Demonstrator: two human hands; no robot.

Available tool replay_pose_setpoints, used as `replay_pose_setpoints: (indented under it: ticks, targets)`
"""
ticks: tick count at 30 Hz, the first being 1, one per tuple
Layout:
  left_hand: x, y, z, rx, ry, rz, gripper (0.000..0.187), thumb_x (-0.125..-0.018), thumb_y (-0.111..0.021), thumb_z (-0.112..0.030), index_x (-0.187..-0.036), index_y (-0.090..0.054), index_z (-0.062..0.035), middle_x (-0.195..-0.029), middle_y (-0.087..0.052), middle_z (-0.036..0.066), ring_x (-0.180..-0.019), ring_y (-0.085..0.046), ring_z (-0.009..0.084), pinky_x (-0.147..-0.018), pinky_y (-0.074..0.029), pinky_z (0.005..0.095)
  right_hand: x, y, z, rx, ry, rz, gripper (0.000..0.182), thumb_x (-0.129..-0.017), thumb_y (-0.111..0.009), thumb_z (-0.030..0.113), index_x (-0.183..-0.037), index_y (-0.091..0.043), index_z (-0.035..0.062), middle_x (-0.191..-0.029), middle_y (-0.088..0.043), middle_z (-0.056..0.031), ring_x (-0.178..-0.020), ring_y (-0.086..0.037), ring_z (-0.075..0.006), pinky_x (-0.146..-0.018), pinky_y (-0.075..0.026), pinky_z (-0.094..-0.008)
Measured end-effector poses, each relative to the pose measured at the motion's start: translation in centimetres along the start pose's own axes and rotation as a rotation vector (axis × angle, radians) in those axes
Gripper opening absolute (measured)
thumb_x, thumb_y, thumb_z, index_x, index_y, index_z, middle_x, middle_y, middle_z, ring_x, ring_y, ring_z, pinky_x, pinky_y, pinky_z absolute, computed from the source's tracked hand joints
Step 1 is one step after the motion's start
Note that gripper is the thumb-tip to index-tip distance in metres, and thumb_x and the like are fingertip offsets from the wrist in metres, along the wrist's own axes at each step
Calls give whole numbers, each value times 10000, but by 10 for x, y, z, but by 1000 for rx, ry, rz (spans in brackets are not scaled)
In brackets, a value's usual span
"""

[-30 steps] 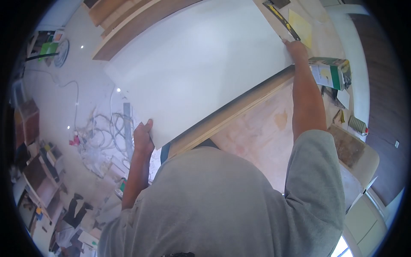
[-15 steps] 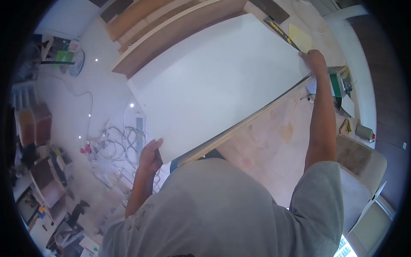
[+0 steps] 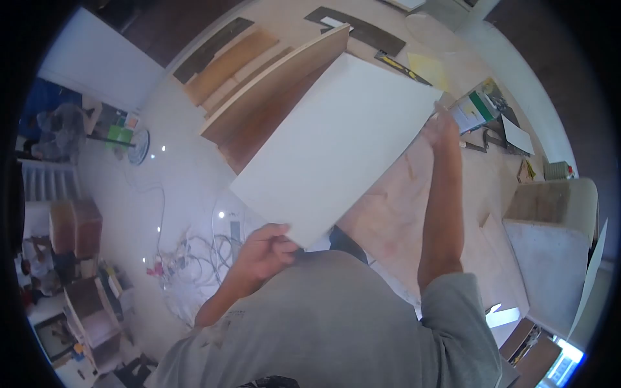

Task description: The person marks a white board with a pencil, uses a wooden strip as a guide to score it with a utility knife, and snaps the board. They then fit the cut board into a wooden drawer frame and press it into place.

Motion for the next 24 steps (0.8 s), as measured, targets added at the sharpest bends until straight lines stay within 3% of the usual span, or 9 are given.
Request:
replay_pose_setpoints:
  ticks: [3, 5, 8, 11, 14, 17, 19, 21, 24]
  targets:
    - [8, -31, 20, -184, 86, -80, 174, -893, -708, -175, -1013, -650, -63, -886, -690, 85, -809, -689, 228, -617, -535, 365, 79, 18, -51, -57, -21, -48, 435, -972, -590, 241, -1310, -501, -18, -1052, -656, -159, -980, -657, -322, -741, -546, -530]
    - [10, -39, 34, -257, 149, -55, 174, -911, -697, -187, -1026, -643, -69, -904, -680, 88, -796, -684, 227, -635, -534, 374, 155, 8, -73, 281, -58, -307, 485, -1016, -504, 343, -1343, -502, -16, -1136, -651, -165, -1029, -641, -316, -816, -534, -513]
    - [14, -35, 52, -336, 199, -7, 182, -934, -677, -195, -1058, -624, -72, -946, -665, 96, -798, -674, 223, -658, -528, 379, 221, -42, -85, 57, 63, -83, 531, -1032, -453, 402, -1356, -504, -16, -1239, -624, -183, -1119, -614, -318, -924, -514, -462]
    - [8, -12, 68, -400, 209, 4, 198, -936, -677, -220, -1054, -628, -68, -930, -670, 101, -800, -681, 232, -662, -536, 384, 245, -52, -106, -300, -244, -55, 530, -1036, -464, 392, -1351, -506, -32, -1317, -585, -203, -1196, -577, -318, -1001, -482, -411]
    - [6, 7, 83, -436, 238, 22, 213, -938, -672, -258, -1027, -636, -68, -906, -679, 94, -788, -691, 228, -635, -543, 383, 254, -63, -88, -114, -36, 147, 479, -1007, -522, 294, -1317, -516, -70, -1266, -604, -208, -1133, -611, -313, -963, -508, -428]
    - [8, 20, 97, -536, 326, 45, 237, -941, -666, -287, -1020, -641, -65, -928, -681, 106, -795, -697, 233, -618, -541, 368, 242, -18, -106, 216, -55, -22, 421, -956, -567, 189, -1271, -548, -89, -1171, -640, -186, -1020, -646, -292, -890, -537, -414]
    - [16, 32, 102, -712, 435, 87, 261, -943, -657, -305, -1023, -648, -57, -957, -686, 118, -802, -702, 235, -606, -537, 355, 235, -9, -115, 207, -8, 47, 390, -916, -588, 134, -1232, -573, -94, -1090, -656, -162, -943, -654, -268, -840, -547, -399]
    - [43, 23, 68, -983, 219, 23, 241, -936, -654, -263, -1014, -663, -35, -967, -700, 108, -807, -699, 220, -608, -534, 331, 245, -11, -106, 213, 74, 51, 379, -880, -590, 86, -1219, -597, -83, -995, -670, -120, -865, -647, -219, -780, -537, -352]
    - [75, 17, -22, -1176, -426, -184, 197, -925, -651, -187, -1028, -690, -24, -875, -707, 51, -788, -684, 159, -650, -528, 282, 256, -22, -88, 362, 263, -61, 499, -840, -567, 47, -1331, -565, -39, -889, -651, -73, -719, -591, -159, -651, -497, -313]
Point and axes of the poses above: each hand's wrist, its own x-axis away from the middle knuckle, its own y-axis out of the back of the hand, z = x × y, the point moved 10 cm from there along -x, towards the middle knuckle
